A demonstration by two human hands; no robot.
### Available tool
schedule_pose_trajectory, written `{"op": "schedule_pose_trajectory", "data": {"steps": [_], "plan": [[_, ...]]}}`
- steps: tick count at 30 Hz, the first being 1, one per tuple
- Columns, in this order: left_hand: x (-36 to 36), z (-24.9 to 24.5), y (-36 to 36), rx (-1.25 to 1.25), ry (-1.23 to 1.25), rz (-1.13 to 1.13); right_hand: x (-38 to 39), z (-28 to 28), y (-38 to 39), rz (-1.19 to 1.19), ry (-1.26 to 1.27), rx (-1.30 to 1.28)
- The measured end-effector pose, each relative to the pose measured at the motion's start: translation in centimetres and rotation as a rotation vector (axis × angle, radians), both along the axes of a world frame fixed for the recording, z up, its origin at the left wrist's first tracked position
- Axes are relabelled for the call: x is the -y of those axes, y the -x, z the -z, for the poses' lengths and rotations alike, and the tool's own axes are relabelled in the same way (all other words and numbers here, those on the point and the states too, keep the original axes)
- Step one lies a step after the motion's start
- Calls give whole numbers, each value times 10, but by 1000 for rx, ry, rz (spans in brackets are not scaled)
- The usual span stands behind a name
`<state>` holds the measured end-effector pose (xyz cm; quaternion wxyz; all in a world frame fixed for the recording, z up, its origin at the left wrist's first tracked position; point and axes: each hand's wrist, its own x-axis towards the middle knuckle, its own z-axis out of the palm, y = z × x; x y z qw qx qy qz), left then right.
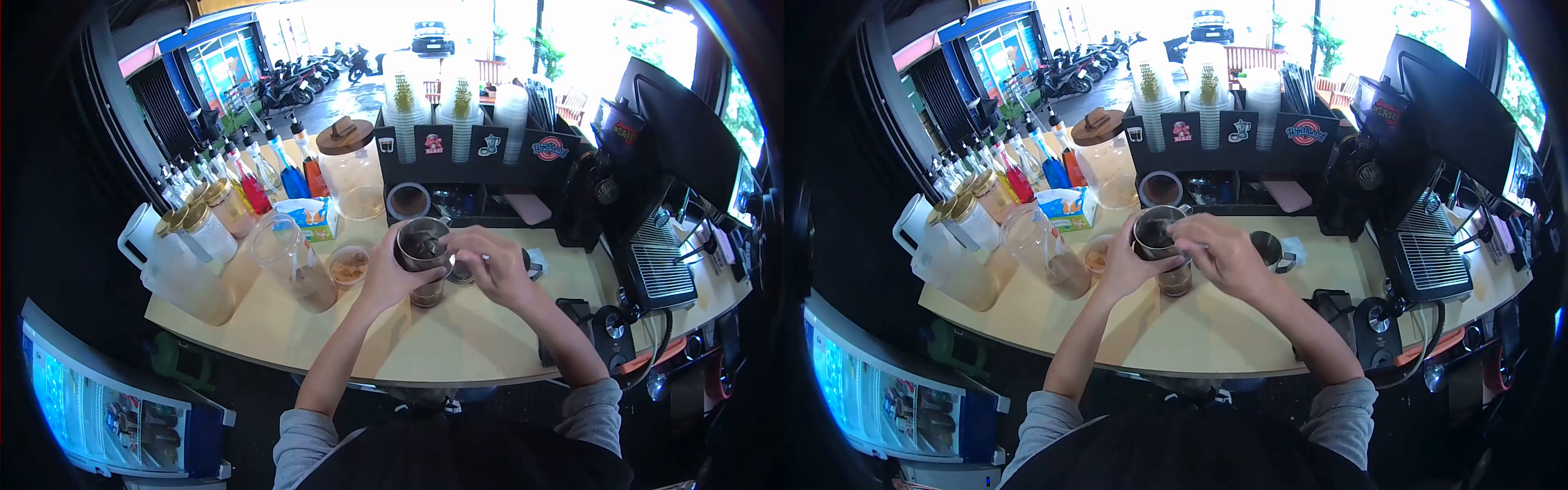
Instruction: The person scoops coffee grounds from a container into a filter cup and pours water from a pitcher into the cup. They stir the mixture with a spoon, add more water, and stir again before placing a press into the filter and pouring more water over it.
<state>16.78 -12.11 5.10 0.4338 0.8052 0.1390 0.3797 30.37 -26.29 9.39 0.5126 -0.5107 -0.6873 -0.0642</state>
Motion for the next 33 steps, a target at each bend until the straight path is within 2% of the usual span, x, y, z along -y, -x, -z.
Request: {"op": "schedule_pose_trajectory", "data": {"steps": [2, 5, 8, 11, 16, 27, 33], "plan": [[-3, -2, 0, -2, -10, -1, 2, -1, 5, -34, -64, 148], [-5, -1, -1, -21, 0, 29, 0, -2, 2, 15, -46, 65], [-7, -4, 0, -31, 21, 50, 5, -3, 5, -42, 6, 45], [-11, -2, -1, 1, 3, 82, 0, -2, -1, 6, -64, 98], [-15, -6, -4, -59, -67, 44, 5, -7, 3, -14, -1, 69], [-18, -10, -3, -23, -63, 95, 6, -13, 5, 22, -74, 118], [-18, -9, -3, -3, -47, 106, 12, -18, 10, 61, -18, 79]]}}
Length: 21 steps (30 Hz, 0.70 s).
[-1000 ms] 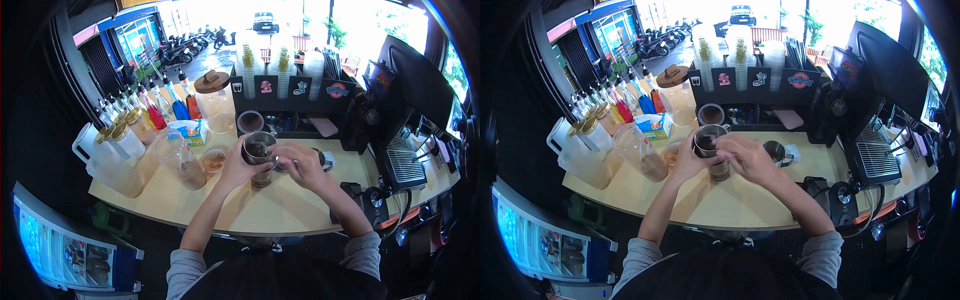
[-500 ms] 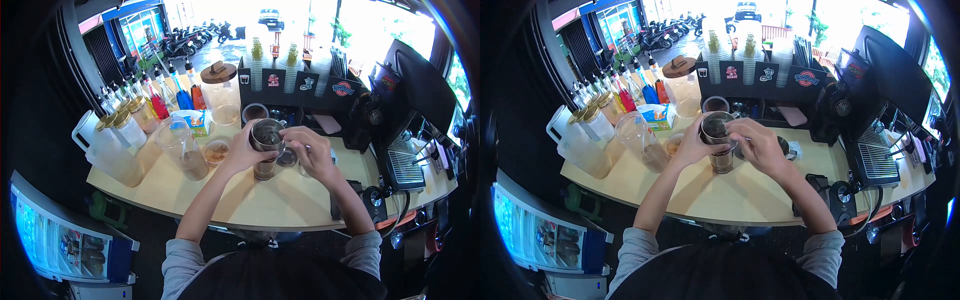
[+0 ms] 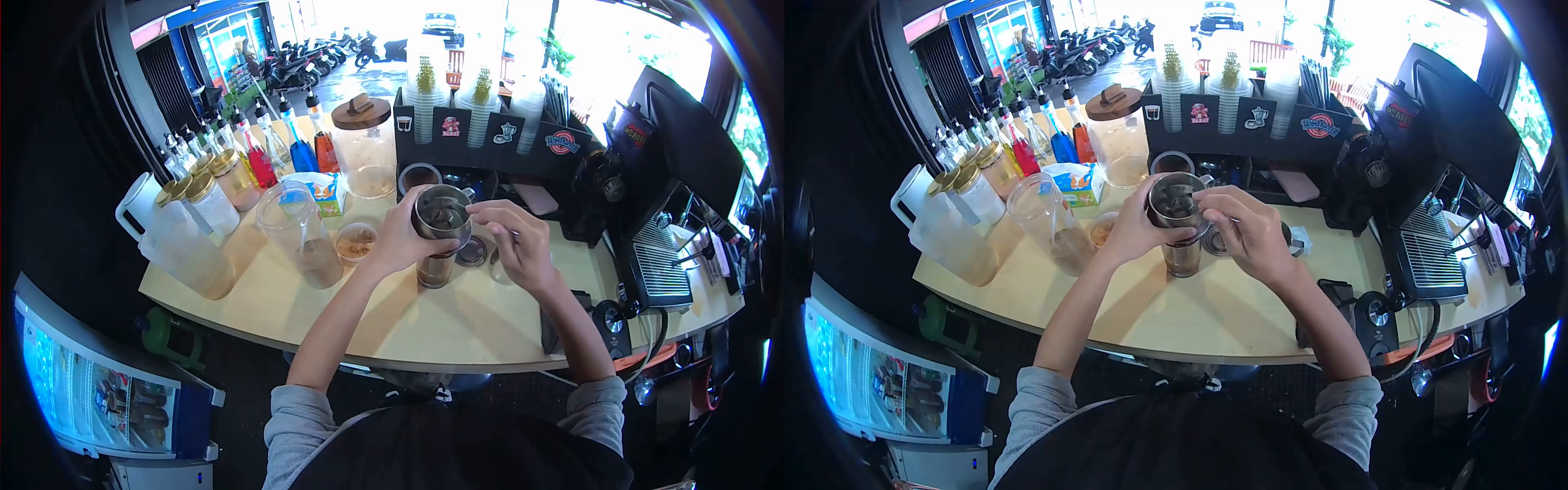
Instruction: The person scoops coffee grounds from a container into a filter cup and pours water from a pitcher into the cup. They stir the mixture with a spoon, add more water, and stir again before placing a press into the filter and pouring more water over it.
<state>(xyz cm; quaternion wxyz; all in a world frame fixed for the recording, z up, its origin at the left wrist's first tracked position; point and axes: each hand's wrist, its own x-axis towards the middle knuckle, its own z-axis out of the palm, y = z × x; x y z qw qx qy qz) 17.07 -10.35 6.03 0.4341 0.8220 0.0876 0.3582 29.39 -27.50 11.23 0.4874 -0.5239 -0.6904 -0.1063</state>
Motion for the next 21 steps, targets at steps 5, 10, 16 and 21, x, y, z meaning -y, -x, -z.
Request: {"op": "schedule_pose_trajectory", "data": {"steps": [5, 10, 16, 21], "plan": [[1, -5, 2, 16, 14, 19, -3, 4, -2, -10, -30, 32], [-3, -7, 2, -63, 25, 64, 3, 4, 3, -43, 18, 10], [-5, -5, 0, 3, 6, 78, 1, 3, -2, -40, -44, 15], [-9, 0, -2, -4, 12, 77, 2, 3, -3, -1, -22, -37]]}}
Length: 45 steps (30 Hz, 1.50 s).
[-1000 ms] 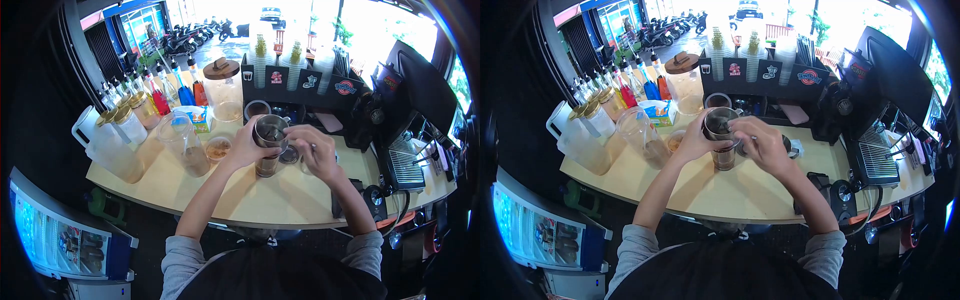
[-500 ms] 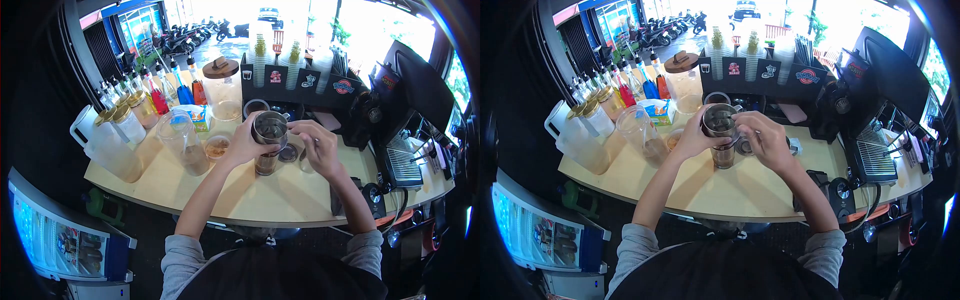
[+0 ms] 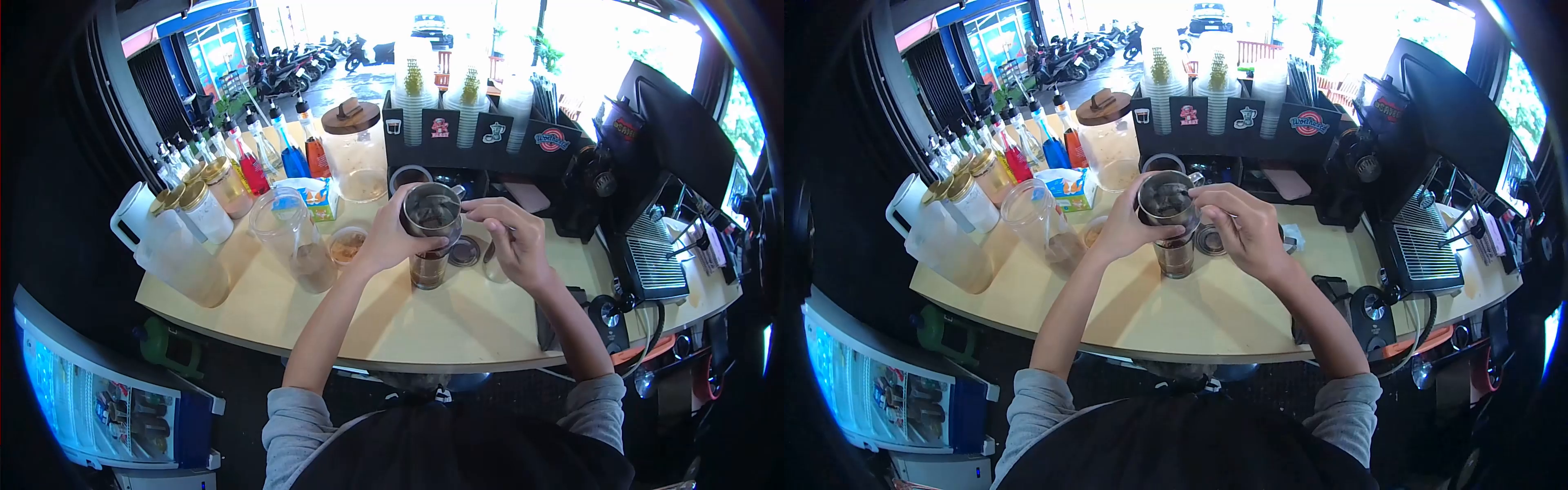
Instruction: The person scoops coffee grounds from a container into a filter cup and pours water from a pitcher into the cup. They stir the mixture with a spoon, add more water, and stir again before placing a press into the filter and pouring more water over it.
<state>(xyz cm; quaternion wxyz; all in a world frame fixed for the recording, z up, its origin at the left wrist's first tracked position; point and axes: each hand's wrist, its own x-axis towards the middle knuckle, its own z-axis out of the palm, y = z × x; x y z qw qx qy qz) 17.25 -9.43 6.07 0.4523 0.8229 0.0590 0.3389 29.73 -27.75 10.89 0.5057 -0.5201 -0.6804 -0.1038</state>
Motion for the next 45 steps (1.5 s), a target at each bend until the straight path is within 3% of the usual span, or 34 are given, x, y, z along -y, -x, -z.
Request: {"op": "schedule_pose_trajectory", "data": {"steps": [22, 32, 36, 38, 42, 44, 45], "plan": [[0, -9, 1, 8, -10, 125, 0, 0, -7, -66, -50, 24], [2, -15, 4, -17, -34, 144, 7, 5, 2, -94, 57, -23], [0, -11, 4, 9, 16, 197, 3, 10, -7, -108, -14, -111], [-1, -11, 3, 22, 30, 213, 6, 17, -4, -255, 119, -269], [0, -14, 6, 4, -41, 217, 0, 10, -10, -300, 45, -411], [0, -16, 8, -25, -53, 212, 2, 7, -16, -439, 182, -635], [0, -16, 9, -36, -64, 211, 0, 9, -18, -396, 167, -628]]}}
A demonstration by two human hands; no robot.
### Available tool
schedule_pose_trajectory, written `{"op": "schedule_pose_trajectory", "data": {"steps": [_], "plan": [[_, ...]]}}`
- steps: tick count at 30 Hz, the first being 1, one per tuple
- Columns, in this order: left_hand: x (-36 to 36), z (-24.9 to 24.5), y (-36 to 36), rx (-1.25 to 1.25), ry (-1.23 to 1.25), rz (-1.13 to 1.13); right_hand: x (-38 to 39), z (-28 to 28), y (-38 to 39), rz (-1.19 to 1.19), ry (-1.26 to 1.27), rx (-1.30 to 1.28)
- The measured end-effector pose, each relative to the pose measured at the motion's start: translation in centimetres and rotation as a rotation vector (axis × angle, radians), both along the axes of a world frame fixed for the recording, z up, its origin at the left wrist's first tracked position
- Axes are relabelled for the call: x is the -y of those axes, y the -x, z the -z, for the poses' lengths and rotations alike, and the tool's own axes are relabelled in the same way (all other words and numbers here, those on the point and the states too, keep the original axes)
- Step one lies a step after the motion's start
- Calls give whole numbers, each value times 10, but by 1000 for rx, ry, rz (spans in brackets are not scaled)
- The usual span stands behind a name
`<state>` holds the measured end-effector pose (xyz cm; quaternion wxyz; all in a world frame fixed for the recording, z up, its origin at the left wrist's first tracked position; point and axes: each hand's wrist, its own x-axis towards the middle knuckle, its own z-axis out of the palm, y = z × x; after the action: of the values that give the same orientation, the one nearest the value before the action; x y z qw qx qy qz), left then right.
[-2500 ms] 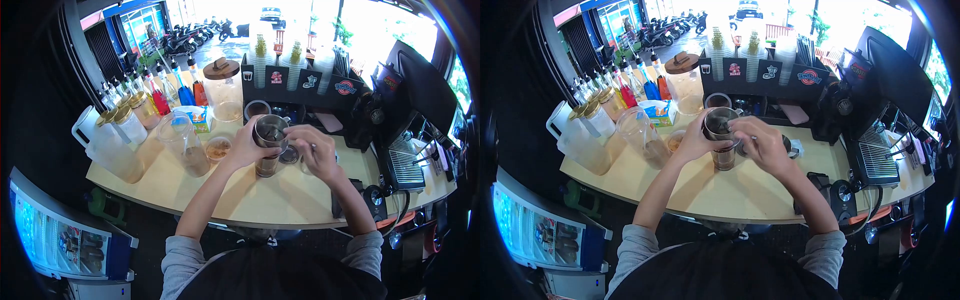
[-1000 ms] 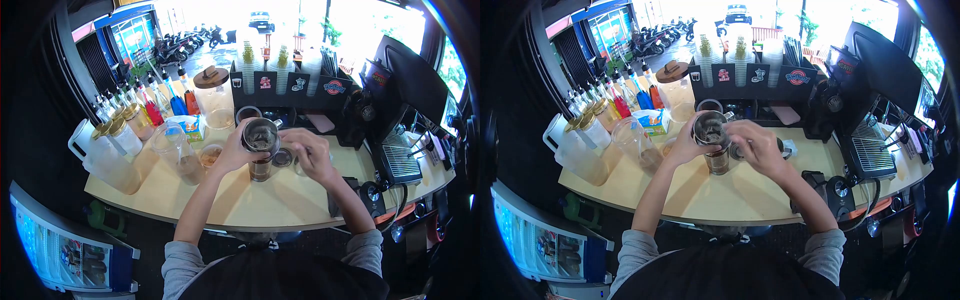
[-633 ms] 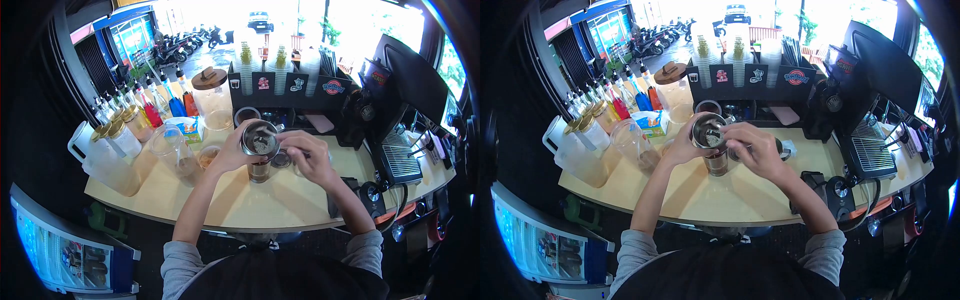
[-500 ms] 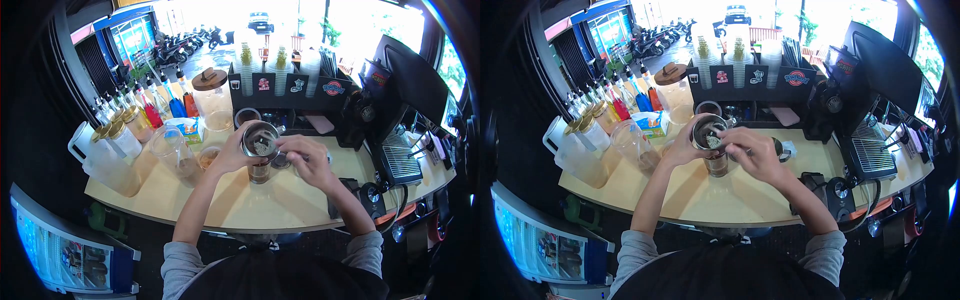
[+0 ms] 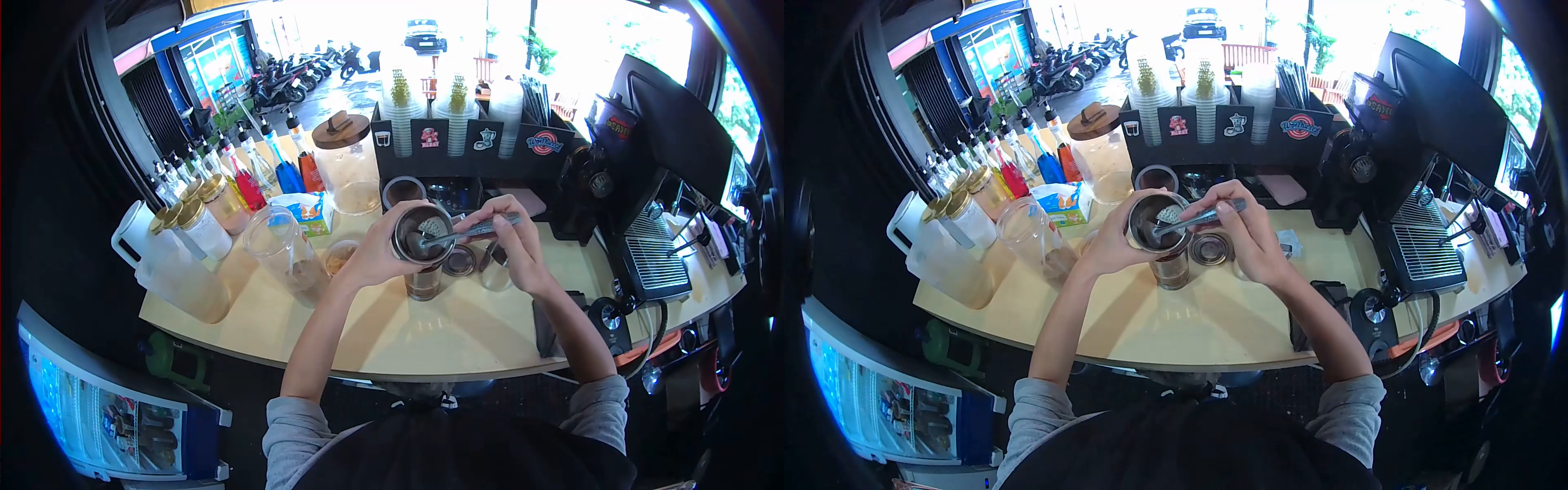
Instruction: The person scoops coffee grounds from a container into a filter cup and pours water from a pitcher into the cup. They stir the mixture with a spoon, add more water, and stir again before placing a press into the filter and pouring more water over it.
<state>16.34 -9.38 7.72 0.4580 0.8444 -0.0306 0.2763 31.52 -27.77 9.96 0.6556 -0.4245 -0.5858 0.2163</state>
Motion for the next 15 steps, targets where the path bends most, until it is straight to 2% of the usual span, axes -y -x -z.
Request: {"op": "schedule_pose_trajectory", "data": {"steps": [4, 7, 9, 12, 15], "plan": [[1, 0, 1, 6, -45, -10, -1, -8, -7, 52, -14, 36], [3, 2, 0, 44, -60, -21, -4, -12, -10, -25, 75, 50], [3, 3, 1, 46, -83, -38, -5, -17, -14, 82, 18, 71], [3, 6, 1, 45, -96, -55, -11, -11, -8, -37, 33, 9], [3, 8, 1, 46, -75, -46, -12, -12, -13, 25, 16, 38]]}}
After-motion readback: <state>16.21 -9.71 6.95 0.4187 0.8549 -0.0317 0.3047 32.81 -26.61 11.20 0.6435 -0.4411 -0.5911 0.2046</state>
